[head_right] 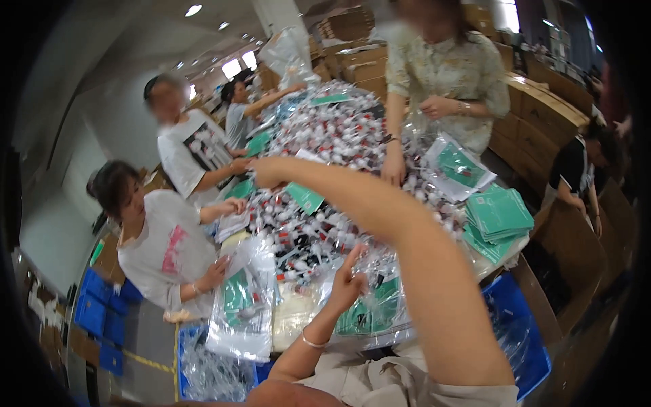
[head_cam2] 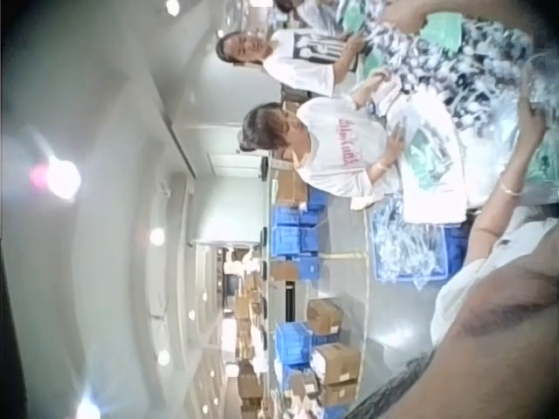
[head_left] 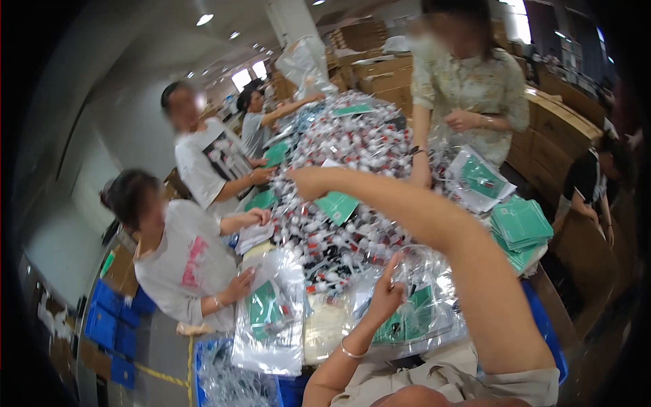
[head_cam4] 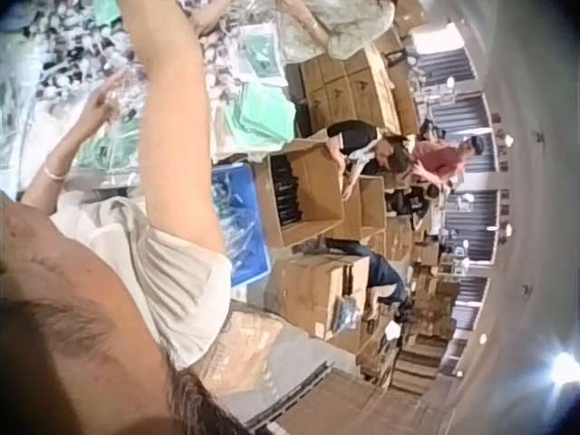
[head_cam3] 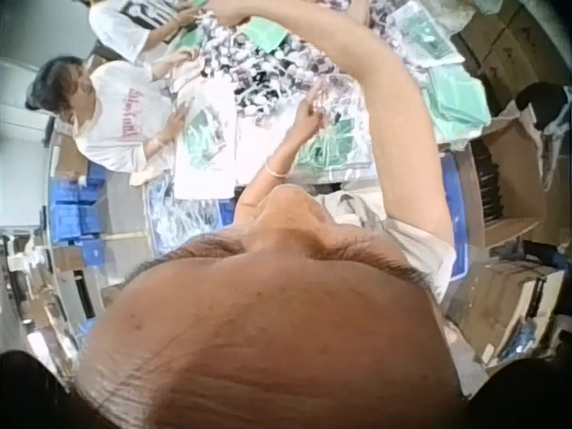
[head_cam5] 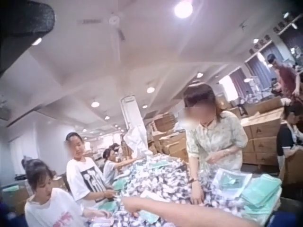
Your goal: Manually pack small items and user manuals into plastic bags at a factory production table.
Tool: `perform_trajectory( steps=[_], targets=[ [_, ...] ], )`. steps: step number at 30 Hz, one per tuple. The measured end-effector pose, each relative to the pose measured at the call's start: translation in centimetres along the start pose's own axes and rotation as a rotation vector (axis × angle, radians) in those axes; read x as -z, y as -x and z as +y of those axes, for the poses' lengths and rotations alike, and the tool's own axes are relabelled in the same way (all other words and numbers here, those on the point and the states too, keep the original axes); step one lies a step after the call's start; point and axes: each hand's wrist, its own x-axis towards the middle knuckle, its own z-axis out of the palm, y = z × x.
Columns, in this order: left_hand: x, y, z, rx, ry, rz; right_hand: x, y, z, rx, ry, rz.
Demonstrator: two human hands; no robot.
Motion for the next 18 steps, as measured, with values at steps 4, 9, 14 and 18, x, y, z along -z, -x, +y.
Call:
perform_trajectory(
  steps=[4, 9, 14, 18],
  targets=[
    [1.0, 1.6, 0.2, 0.000, 0.117, 0.064, -4.6, -3.5, 0.5, 0.131, 0.245, 0.063],
    [2.7, 1.7, 0.9, 0.084, 0.062, 0.121, -7.5, 11.8, 0.0, 0.209, 0.165, 0.022],
    [3.0, 0.3, 2.6, -0.021, 0.122, 0.149, -7.8, 24.7, 4.0, 0.226, 0.031, -0.158],
    [3.1, 0.5, 4.3, -0.073, 0.117, 0.087, -9.7, 29.3, 7.3, 0.320, 0.284, 0.023]
  ],
)
